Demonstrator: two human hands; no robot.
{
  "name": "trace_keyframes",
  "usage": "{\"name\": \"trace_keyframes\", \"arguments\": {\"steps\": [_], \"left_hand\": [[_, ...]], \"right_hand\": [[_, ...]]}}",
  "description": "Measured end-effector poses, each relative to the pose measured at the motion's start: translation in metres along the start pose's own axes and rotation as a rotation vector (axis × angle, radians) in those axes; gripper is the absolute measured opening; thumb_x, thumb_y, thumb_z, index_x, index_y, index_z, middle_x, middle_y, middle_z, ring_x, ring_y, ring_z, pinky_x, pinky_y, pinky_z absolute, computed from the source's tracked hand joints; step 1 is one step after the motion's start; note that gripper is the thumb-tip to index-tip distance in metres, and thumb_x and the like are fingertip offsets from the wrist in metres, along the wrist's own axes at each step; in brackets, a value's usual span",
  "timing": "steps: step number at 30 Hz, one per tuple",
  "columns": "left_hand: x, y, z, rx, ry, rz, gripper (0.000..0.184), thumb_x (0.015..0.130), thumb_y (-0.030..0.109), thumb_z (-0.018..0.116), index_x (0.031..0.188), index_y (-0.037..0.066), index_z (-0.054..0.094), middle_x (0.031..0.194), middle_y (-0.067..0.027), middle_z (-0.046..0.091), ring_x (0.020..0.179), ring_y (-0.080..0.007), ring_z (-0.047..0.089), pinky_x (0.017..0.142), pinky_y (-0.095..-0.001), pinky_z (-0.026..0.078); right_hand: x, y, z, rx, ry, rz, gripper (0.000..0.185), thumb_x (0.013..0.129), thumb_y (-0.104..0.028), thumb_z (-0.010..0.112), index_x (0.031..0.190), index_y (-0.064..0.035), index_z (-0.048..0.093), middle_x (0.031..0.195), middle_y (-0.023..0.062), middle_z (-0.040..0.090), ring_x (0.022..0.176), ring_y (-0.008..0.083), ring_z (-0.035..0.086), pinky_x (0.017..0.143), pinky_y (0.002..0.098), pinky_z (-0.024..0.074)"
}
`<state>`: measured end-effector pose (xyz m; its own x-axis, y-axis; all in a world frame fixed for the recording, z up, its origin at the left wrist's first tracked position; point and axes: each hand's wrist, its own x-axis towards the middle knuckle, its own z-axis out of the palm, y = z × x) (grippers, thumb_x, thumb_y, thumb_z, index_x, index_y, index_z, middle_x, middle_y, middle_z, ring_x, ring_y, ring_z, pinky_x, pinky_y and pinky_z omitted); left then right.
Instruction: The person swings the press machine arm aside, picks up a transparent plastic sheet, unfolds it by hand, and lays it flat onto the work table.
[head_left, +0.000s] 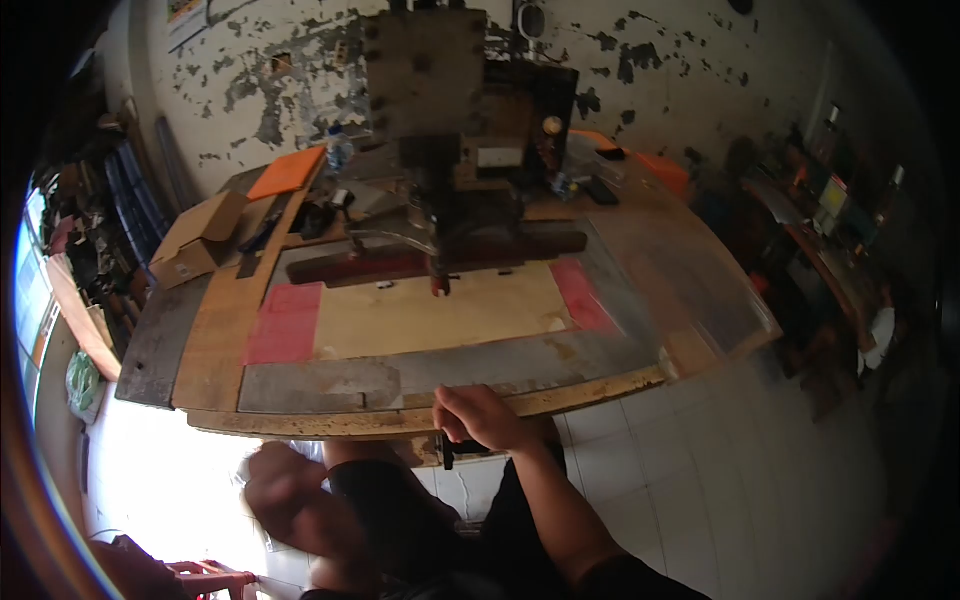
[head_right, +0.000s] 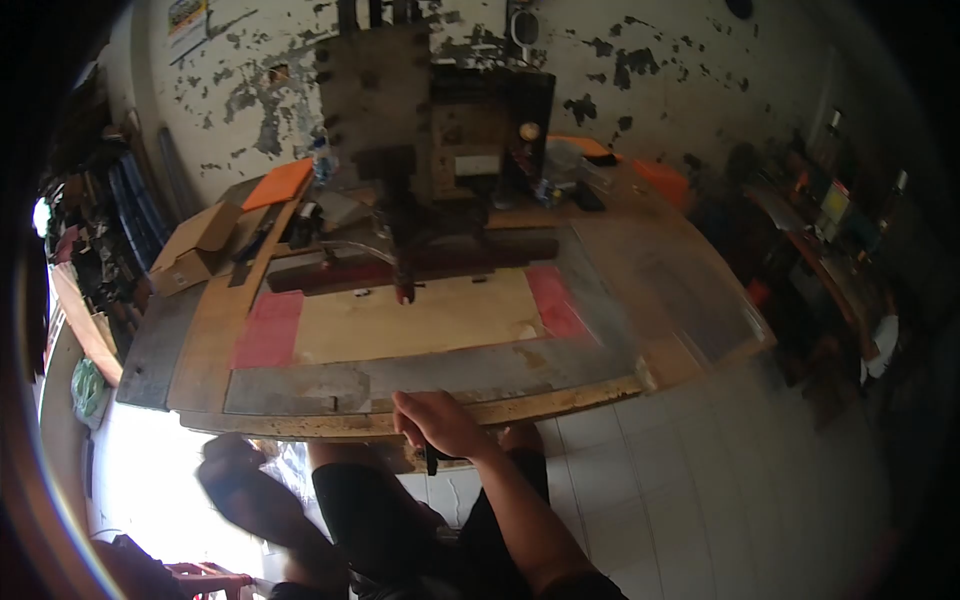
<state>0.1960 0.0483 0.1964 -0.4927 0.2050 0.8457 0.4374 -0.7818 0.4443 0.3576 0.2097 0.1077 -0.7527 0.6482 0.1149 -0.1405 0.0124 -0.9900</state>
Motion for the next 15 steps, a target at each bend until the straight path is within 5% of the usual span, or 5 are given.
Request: {"name": "trace_keyframes", "arguments": {"steps": [5, 15], "left_hand": [[0.076, 0.063, -0.029, -0.098, -0.017, 0.612, 0.021, 0.099, 0.021, 0.059, 0.111, 0.005, 0.057, 0.098, -0.0097, 0.058, 0.085, -0.022, 0.059, 0.083, -0.0369, 0.049], [0.103, 0.088, -0.036, -0.125, -0.024, 0.723, 0.015, 0.099, 0.023, 0.057, 0.106, 0.01, 0.059, 0.093, -0.0053, 0.056, 0.079, -0.0191, 0.056, 0.076, -0.035, 0.046]], "right_hand": [[0.002, 0.002, 0.0, -0.039, -0.016, -0.04, 0.052, 0.111, -0.042, 0.045, 0.079, -0.0042, 0.06, 0.06, -0.0009, 0.053, 0.054, 0.0074, 0.054, 0.052, 0.0238, 0.0431], [0.002, 0.002, 0.001, -0.068, -0.017, -0.048, 0.048, 0.11, -0.039, 0.051, 0.08, -0.0026, 0.061, 0.061, -0.0011, 0.055, 0.054, 0.0066, 0.055, 0.05, 0.0239, 0.0426]]}}
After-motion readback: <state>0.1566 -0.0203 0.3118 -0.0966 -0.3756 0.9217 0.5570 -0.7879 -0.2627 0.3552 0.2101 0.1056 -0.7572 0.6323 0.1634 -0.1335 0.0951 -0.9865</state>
